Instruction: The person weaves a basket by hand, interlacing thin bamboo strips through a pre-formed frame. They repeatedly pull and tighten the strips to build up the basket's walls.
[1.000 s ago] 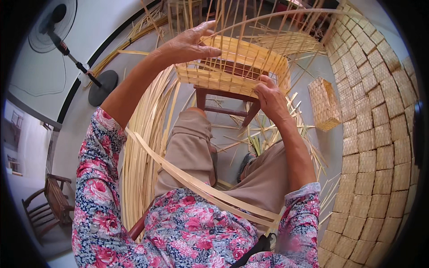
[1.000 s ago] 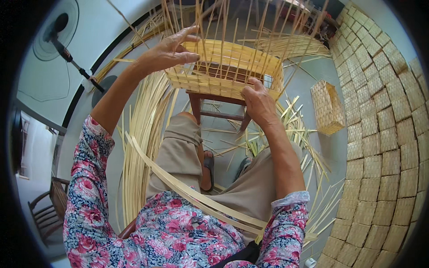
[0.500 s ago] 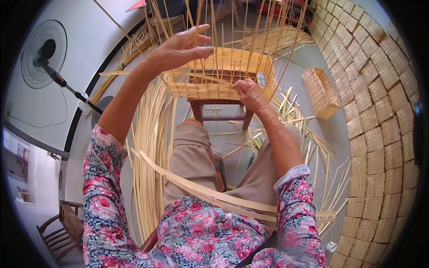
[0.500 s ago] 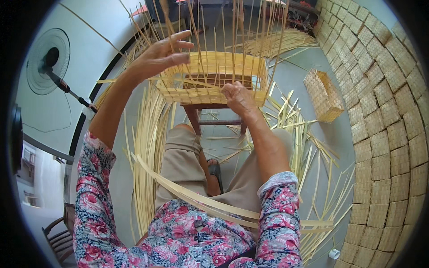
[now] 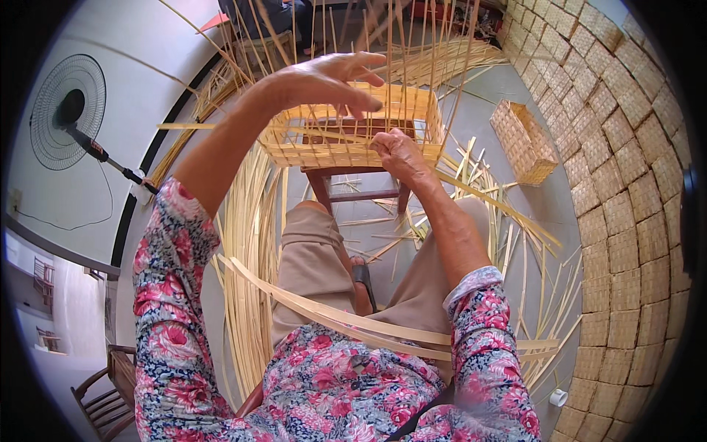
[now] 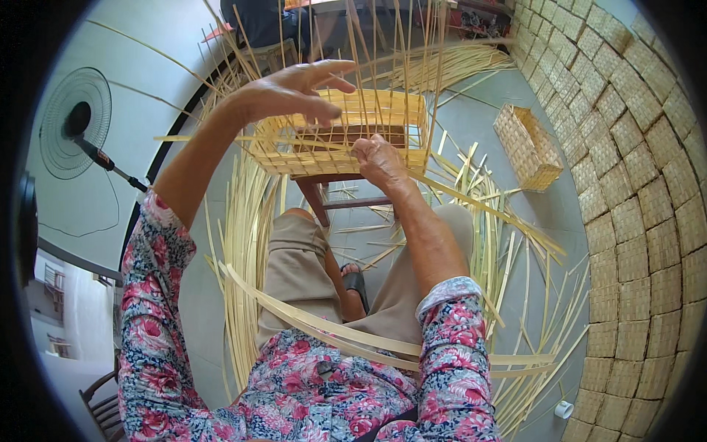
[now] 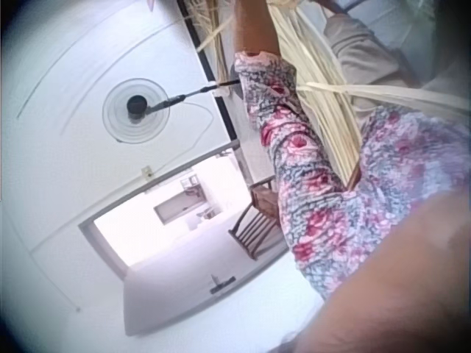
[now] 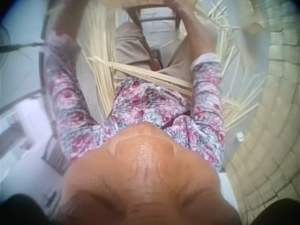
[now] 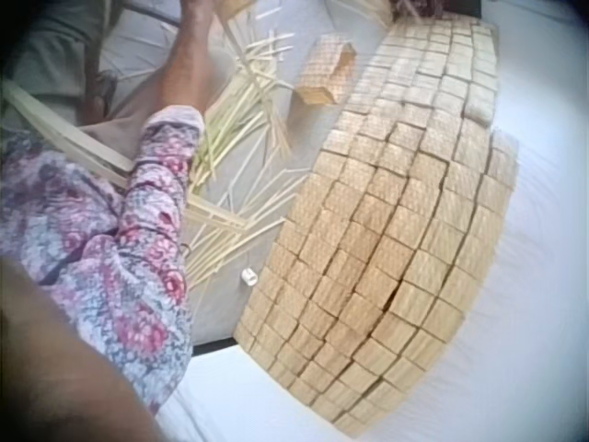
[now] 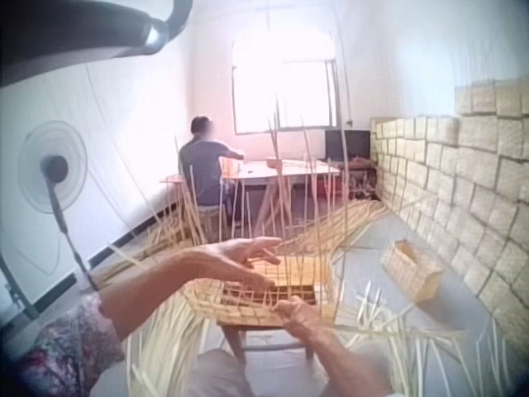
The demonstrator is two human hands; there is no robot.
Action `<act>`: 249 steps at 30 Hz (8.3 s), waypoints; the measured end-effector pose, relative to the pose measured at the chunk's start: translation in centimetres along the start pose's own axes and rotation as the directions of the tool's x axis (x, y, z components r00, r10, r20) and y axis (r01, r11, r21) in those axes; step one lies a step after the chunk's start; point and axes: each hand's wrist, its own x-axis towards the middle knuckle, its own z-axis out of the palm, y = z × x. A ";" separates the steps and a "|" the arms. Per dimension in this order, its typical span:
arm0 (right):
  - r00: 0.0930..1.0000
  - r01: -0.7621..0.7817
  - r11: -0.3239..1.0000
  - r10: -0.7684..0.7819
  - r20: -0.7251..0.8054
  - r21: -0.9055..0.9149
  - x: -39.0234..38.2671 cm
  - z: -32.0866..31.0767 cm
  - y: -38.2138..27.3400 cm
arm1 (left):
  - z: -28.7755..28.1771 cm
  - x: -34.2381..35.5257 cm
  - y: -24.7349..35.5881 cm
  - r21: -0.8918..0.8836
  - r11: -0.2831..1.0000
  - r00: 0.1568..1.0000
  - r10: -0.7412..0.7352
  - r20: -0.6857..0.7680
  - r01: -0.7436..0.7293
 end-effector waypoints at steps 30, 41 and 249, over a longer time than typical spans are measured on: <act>0.946 0.317 0.938 -0.324 -0.026 -0.140 -5.1 -4.9 -0.6 | 5.0 4.4 -2.0 0.498 0.760 0.860 0.507 -0.050 -0.419; 0.845 -0.419 0.908 0.391 -0.365 0.002 -34.8 -32.1 7.7 | 7.4 -2.1 -3.0 0.617 0.723 0.875 0.471 -0.111 -0.311; 0.982 0.053 0.607 0.111 -0.150 0.793 1.4 -1.5 -8.0 | 12.7 -6.0 -13.8 0.046 0.996 0.698 0.086 -0.711 -0.077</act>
